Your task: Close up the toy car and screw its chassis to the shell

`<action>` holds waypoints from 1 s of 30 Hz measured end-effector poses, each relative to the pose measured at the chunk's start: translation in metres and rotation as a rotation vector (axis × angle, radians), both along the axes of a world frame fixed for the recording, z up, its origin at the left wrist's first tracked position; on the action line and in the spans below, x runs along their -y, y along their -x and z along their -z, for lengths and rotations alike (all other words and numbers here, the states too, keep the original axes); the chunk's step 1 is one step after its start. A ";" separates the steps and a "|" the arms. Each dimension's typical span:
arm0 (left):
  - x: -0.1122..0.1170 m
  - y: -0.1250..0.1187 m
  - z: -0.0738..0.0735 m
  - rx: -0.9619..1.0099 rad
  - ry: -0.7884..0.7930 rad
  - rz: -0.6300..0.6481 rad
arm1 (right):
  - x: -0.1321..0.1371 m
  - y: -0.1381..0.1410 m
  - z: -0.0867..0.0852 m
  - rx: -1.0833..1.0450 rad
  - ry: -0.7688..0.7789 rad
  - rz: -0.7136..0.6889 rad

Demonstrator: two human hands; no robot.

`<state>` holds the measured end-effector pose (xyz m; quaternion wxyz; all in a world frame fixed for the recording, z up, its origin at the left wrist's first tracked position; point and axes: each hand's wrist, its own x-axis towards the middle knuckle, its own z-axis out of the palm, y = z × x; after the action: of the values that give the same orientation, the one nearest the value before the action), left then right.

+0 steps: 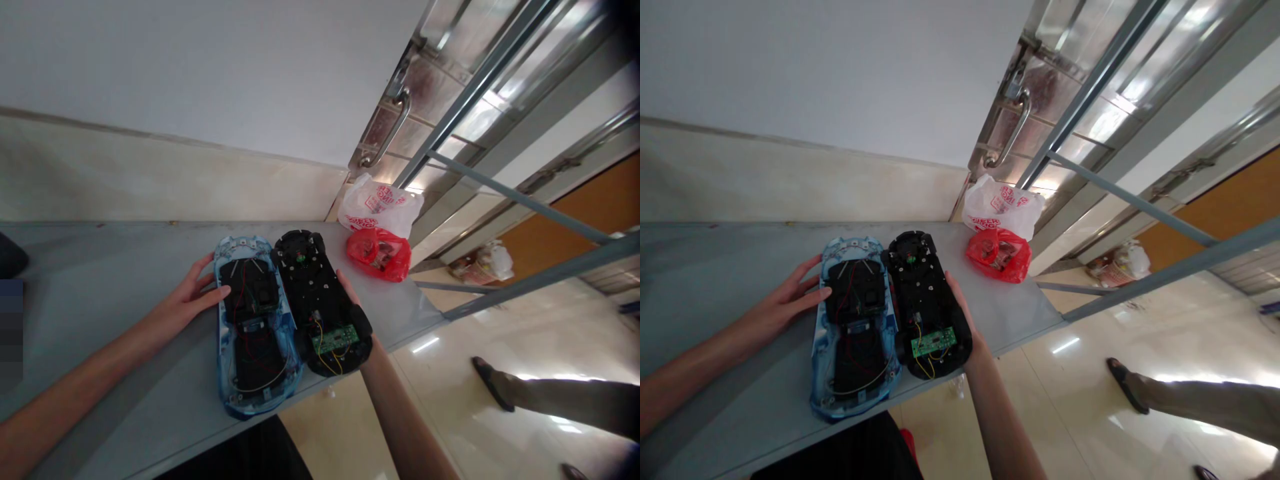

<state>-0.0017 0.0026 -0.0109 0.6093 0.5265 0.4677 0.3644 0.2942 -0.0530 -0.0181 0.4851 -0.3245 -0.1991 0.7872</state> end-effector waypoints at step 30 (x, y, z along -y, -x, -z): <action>0.003 0.003 -0.003 0.172 0.004 0.053 | -0.002 0.002 -0.020 0.196 -0.129 -0.006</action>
<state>-0.0042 -0.0001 -0.0079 0.6577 0.5044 0.4002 0.3909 0.2917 -0.0513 0.0017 0.4810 -0.3672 -0.2969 0.7387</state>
